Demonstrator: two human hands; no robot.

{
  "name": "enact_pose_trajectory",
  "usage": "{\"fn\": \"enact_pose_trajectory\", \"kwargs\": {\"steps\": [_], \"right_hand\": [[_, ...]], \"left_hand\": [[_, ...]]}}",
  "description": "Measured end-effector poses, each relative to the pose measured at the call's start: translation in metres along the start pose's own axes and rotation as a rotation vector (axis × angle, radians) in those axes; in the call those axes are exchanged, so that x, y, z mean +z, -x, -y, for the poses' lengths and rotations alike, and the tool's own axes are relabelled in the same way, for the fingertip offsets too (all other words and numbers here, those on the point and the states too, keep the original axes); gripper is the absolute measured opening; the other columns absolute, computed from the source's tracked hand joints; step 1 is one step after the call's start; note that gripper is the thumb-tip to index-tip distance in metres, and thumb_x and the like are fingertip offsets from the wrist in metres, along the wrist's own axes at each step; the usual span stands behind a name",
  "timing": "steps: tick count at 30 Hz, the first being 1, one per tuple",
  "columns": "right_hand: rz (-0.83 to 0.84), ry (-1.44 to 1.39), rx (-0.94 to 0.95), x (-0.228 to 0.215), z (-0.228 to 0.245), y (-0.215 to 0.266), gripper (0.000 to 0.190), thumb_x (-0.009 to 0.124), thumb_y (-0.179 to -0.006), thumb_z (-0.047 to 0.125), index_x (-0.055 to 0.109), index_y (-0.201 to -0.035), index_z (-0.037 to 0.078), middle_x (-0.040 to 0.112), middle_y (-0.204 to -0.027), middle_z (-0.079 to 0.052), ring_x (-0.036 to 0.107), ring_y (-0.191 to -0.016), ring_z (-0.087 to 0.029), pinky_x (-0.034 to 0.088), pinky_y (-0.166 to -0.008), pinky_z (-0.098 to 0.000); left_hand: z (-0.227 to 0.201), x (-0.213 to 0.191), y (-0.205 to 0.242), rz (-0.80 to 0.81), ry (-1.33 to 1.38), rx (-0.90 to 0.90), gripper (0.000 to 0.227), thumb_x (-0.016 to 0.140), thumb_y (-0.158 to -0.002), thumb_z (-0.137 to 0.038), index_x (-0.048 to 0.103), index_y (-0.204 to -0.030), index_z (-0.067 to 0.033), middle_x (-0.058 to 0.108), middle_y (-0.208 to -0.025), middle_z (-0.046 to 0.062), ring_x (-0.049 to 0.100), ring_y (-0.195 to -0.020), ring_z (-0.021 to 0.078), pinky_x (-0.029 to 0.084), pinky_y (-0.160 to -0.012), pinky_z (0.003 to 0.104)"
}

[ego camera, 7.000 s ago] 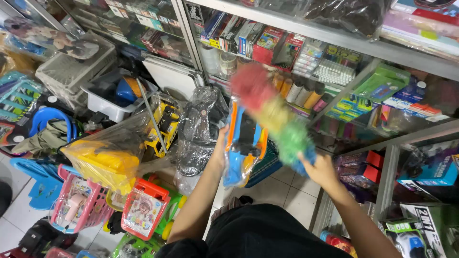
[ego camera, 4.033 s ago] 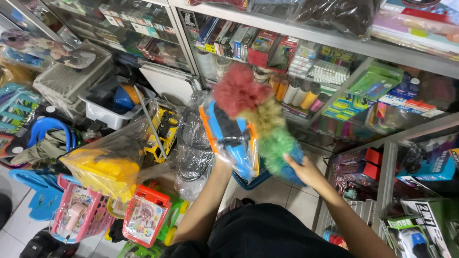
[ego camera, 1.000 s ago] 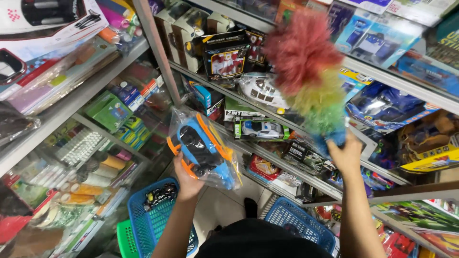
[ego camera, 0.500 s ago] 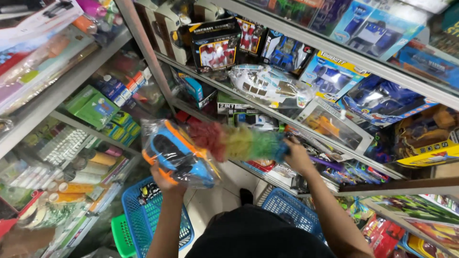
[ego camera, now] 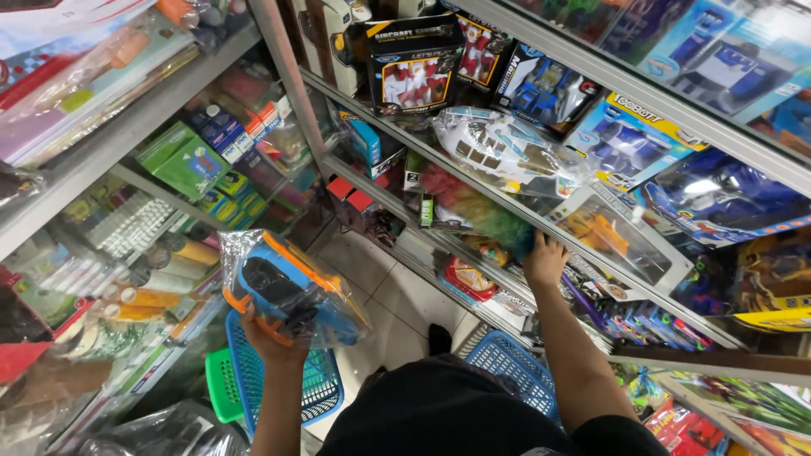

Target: The person uses a colorful feather duster to clean various toys and items on shelves in a cluttered store. They pick up items like a blue toy boat, small toy cars, and other packaged goods, dust them, and place them back on the shelves or into a blue basket.

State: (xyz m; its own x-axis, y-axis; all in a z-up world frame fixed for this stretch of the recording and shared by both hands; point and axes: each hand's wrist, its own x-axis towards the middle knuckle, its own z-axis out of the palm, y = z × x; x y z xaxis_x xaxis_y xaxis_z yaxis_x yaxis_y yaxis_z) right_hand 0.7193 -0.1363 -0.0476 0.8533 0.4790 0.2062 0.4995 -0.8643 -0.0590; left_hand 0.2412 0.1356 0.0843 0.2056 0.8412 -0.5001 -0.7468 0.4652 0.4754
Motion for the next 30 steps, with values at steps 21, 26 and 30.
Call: {"fn": "enact_pose_trajectory", "kwargs": {"steps": [21, 26, 30], "right_hand": [[0.063, -0.672, -0.073, -0.063, 0.063, 0.062, 0.019, 0.067, -0.093, 0.023, 0.069, -0.108, 0.011, 0.068, -0.095, -0.019, 0.066, -0.095, -0.043, 0.053, -0.085, -0.0530], [0.739, -1.468, 0.110, -0.170, 0.140, 0.091, 0.064, 0.063, -0.094, 0.056, 0.059, -0.140, 0.011, 0.068, -0.123, -0.022, 0.069, -0.110, -0.039, 0.056, -0.094, -0.0506], [1.176, -1.922, -0.049, -0.165, 0.129, 0.099, 0.094, 0.054, -0.092, 0.071, 0.036, -0.142, -0.007, 0.062, -0.117, -0.039, 0.070, -0.102, -0.049, 0.064, -0.080, -0.0609]], "left_hand": [[0.057, 0.058, -0.013, 0.150, -0.070, -0.147, 0.035, 0.073, -0.078, -0.033, 0.068, -0.103, -0.0096, 0.073, -0.097, 0.012, 0.071, -0.084, 0.0285, 0.063, -0.083, 0.047], [0.105, 0.091, -0.015, 0.191, -0.070, -0.343, 0.030, 0.074, -0.074, -0.036, 0.070, -0.094, -0.0150, 0.072, -0.086, 0.009, 0.072, -0.075, 0.0285, 0.065, -0.072, 0.044], [0.163, 0.080, -0.054, 0.491, -0.005, -0.530, 0.040, 0.071, -0.068, -0.033, 0.076, -0.103, -0.0152, 0.075, -0.099, 0.010, 0.073, -0.092, 0.0326, 0.061, -0.091, 0.056]]}}
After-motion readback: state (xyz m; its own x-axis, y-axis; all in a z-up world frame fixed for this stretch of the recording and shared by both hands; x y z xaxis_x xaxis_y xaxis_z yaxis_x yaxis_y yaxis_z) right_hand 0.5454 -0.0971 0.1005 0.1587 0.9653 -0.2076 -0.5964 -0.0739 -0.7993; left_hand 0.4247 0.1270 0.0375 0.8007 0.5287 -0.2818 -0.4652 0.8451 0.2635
